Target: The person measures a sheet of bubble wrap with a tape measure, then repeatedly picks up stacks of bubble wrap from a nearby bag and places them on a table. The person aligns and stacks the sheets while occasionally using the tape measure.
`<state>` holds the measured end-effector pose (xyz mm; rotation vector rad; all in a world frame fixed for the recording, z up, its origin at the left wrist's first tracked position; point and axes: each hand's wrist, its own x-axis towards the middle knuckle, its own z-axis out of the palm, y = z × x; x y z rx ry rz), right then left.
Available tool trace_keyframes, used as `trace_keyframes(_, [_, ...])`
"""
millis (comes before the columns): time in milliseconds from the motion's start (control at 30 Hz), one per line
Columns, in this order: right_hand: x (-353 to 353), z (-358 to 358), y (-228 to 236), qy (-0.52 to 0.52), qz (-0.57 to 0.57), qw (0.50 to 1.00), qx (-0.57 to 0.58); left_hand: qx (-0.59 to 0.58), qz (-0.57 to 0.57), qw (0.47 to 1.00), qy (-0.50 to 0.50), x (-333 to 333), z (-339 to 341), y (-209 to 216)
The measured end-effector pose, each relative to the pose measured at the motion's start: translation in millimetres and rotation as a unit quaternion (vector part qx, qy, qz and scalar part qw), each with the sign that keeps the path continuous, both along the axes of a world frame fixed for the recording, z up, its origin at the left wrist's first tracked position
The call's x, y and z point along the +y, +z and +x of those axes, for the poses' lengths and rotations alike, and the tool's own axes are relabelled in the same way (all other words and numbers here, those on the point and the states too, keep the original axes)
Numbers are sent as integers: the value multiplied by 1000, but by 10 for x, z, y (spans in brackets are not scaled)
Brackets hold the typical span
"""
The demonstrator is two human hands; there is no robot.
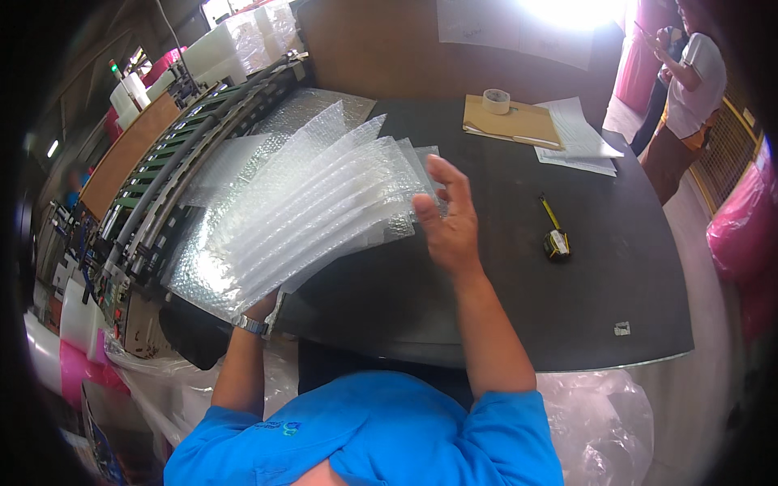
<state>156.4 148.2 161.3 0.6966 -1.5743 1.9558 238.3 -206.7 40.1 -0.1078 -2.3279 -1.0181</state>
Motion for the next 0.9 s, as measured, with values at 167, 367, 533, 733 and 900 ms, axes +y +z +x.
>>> trace_keyframes(167, [-131, -28, -56, 64, 132, 986, -78, -23, -170, 985, 3, 384, 66, 545])
trace_keyframes(367, [-145, -77, -37, 69, 89, 991, -76, 15, -169, 985, -20, 415, 47, 617])
trace_keyframes(533, [-28, -131, 410, 41, -44, 998, 4, 56, -240, 969, -4, 296, -39, 552])
trace_keyframes(733, [105, 8, 514, 94, -10, 994, -52, 38, -42, 998, -26, 581, -37, 970])
trace_keyframes(900, [191, -23, 302, 47, -30, 996, -72, 73, -88, 993, -41, 517, -141, 1029])
